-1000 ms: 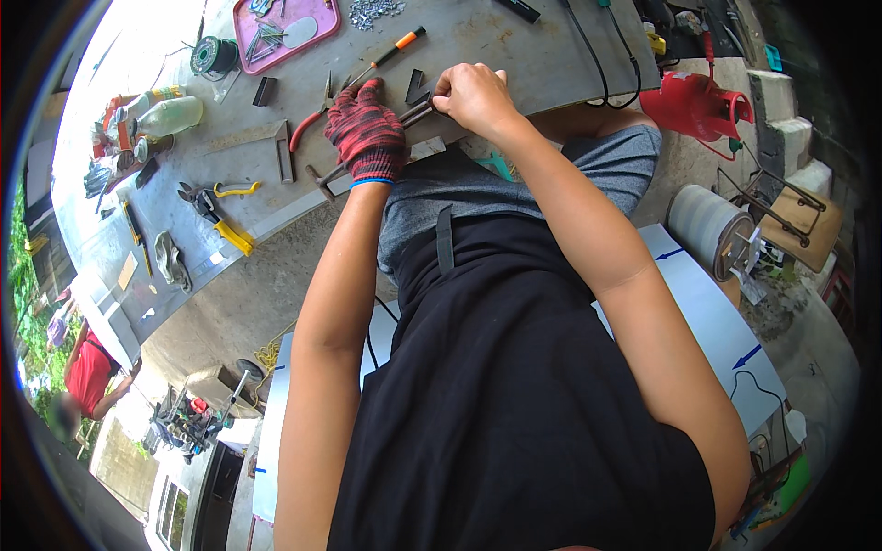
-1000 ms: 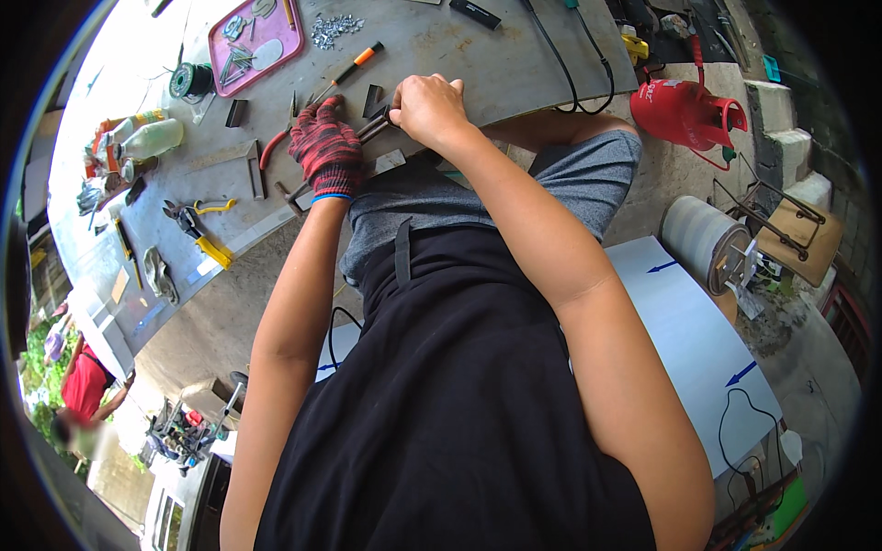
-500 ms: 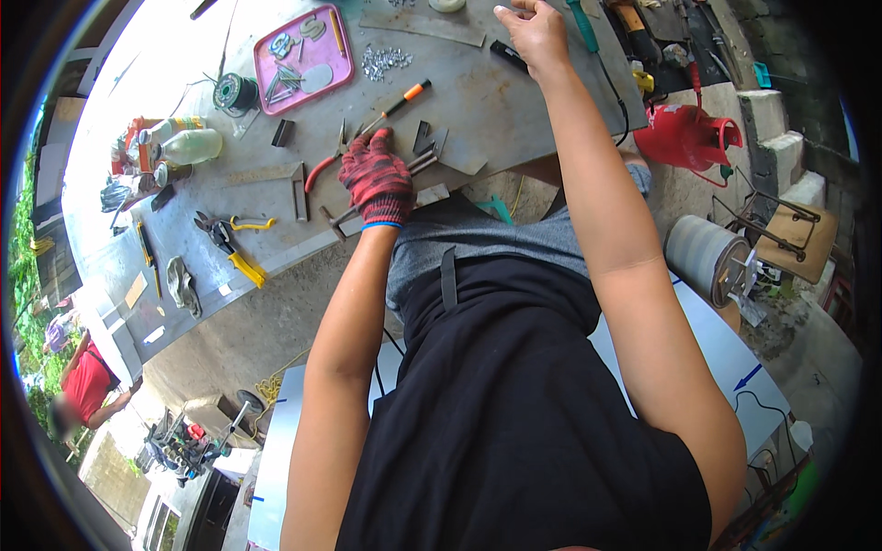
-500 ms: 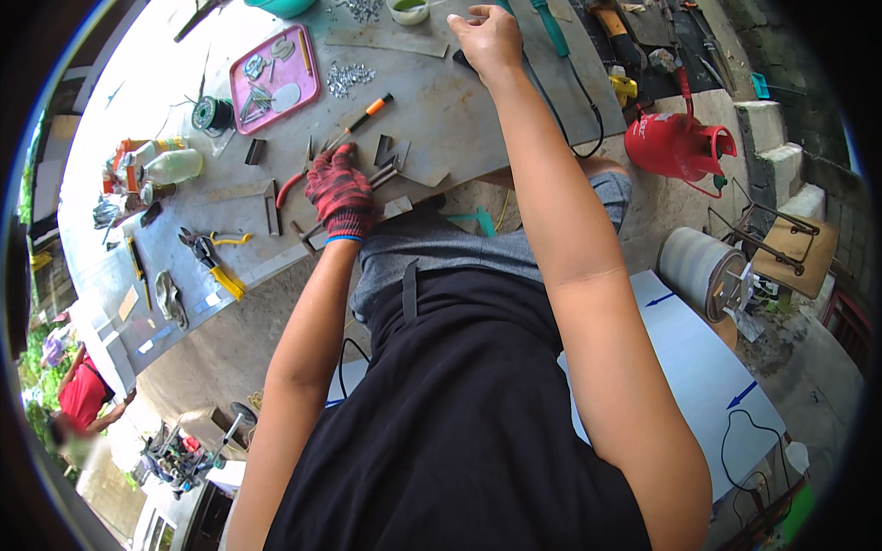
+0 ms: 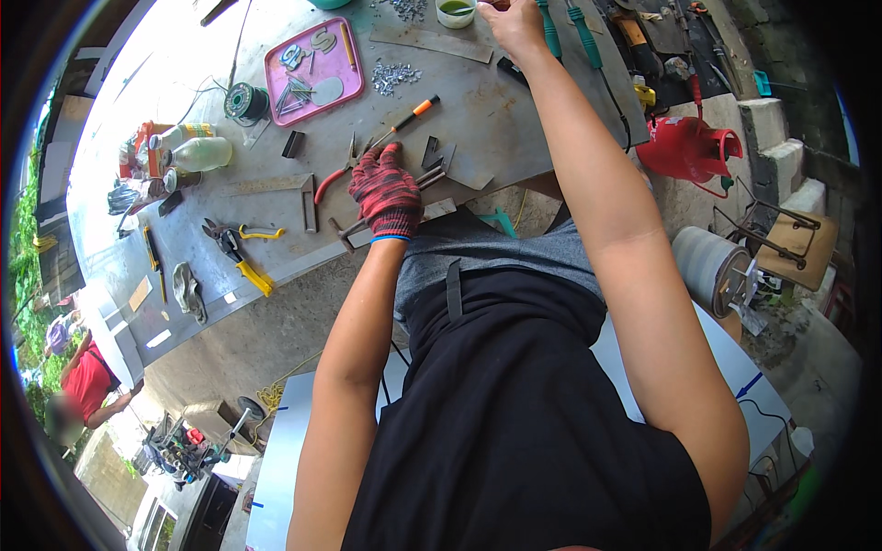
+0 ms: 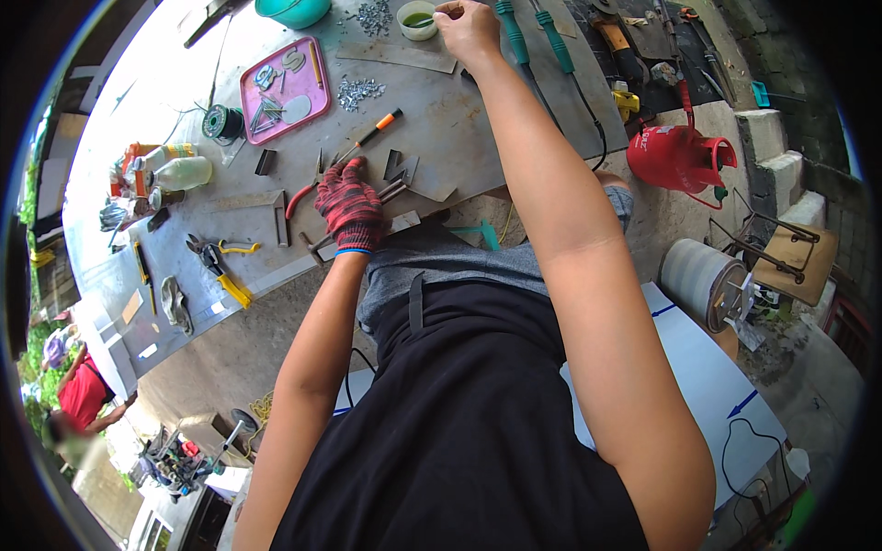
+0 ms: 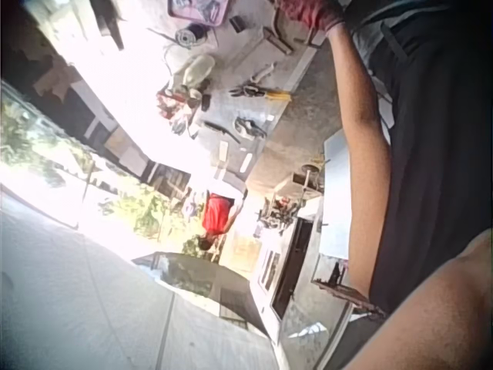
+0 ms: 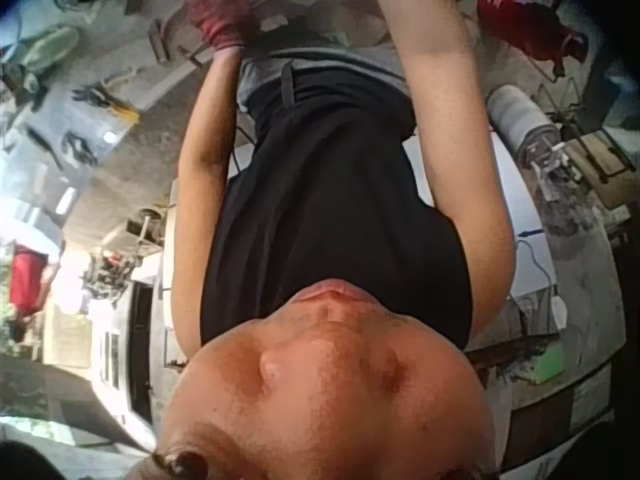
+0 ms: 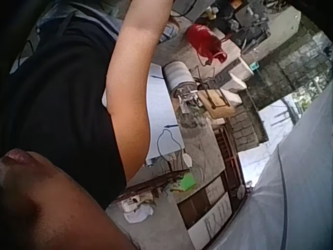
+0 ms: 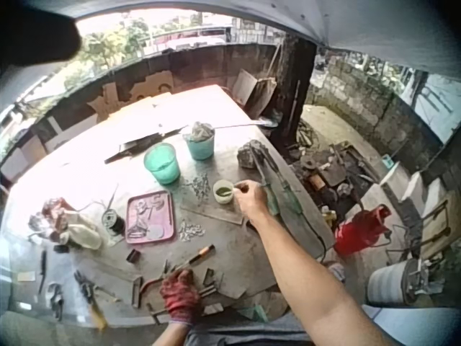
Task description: Soldering a small metal component onto a larger sign assembly on a workbench.
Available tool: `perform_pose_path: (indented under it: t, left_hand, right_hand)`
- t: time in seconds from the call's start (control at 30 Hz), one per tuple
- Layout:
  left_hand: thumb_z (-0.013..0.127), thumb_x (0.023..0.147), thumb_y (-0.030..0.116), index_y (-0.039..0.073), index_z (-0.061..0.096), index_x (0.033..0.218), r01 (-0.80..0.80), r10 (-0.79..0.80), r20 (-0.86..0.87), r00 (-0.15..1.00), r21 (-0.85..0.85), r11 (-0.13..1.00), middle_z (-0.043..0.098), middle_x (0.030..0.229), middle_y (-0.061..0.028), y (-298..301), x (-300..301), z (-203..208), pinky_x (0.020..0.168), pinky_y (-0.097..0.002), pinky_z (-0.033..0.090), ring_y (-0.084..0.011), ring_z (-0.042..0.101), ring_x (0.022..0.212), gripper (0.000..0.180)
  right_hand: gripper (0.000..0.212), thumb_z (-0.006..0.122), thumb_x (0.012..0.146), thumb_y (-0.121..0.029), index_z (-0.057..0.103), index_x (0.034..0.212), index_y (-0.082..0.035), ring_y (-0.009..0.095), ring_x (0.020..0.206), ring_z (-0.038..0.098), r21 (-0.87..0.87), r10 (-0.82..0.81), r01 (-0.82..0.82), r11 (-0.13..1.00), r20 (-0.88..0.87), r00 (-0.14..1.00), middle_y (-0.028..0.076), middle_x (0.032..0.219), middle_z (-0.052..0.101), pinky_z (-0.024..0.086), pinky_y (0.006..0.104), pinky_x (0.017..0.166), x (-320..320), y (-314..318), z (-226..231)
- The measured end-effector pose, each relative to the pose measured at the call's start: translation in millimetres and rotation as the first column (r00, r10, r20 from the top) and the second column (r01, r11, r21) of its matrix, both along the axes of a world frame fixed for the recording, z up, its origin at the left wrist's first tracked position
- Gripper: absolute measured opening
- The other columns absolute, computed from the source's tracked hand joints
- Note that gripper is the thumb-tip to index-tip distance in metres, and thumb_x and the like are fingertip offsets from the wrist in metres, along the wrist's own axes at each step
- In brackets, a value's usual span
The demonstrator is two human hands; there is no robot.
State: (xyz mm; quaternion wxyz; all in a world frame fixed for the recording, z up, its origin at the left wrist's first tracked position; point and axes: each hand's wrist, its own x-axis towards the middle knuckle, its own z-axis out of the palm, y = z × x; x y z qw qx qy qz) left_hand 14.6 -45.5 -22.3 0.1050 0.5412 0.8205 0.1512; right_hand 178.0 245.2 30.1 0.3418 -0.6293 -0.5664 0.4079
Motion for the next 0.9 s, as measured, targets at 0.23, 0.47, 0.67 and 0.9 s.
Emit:
perform_pose_path:
  t: [0.23, 0.47, 0.67, 0.9]
  left_hand:
    - [0.061, 0.086, 0.014, 0.017, 0.067, 0.131, 0.013, -0.013, 0.0, 1.0, 0.011, 1.0, 0.062, 0.136, -0.0147, 0, -1, -2, 0.11, -0.0525, 0.037, -0.0366, 0.055, 0.128, 0.045]
    - [0.062, 0.086, 0.015, 0.018, 0.066, 0.132, 0.013, -0.013, 0.012, 1.0, 0.015, 1.0, 0.061, 0.138, -0.0139, -1, -2, -8, 0.11, -0.0529, 0.036, -0.0357, 0.053, 0.13, 0.047]
    - [0.062, 0.086, 0.015, 0.018, 0.067, 0.132, 0.008, -0.007, 0.02, 1.0, -0.013, 1.0, 0.06, 0.138, -0.0141, 1, -1, -3, 0.11, -0.0534, 0.036, -0.0359, 0.053, 0.13, 0.046]
    - [0.063, 0.086, 0.016, 0.018, 0.067, 0.131, 0.014, -0.014, 0.004, 1.0, 0.015, 1.0, 0.06, 0.138, -0.0143, -1, -1, -5, 0.11, -0.0536, 0.037, -0.0362, 0.054, 0.129, 0.046]
  right_hand:
    - [0.02, 0.071, 0.093, -0.014, 0.075, 0.106, 0.0, 0.028, 0.09, 0.074, 0.165, 0.063, -0.092, 0.982, 0.173, 0.983, 0.016, 0.098, 0.077, 0.057, 0.0378, 0.079, 10, -17, 28]
    - [0.021, 0.072, 0.094, -0.015, 0.074, 0.107, 0.001, 0.027, 0.087, 0.074, 0.216, 0.043, -0.094, 0.972, 0.228, 0.973, 0.016, 0.098, 0.076, 0.057, 0.0387, 0.077, 27, -33, 43]
    - [0.021, 0.072, 0.095, -0.016, 0.075, 0.108, 0.001, 0.027, 0.088, 0.074, 0.233, 0.021, -0.072, 0.97, 0.217, 0.976, 0.016, 0.098, 0.077, 0.057, 0.0374, 0.078, 42, -36, 40]
    - [0.023, 0.072, 0.095, -0.016, 0.076, 0.109, 0.0, 0.025, 0.09, 0.074, 0.153, -0.013, -0.011, 0.988, 0.153, 0.988, 0.015, 0.097, 0.078, 0.057, 0.0367, 0.081, 51, -40, 41]
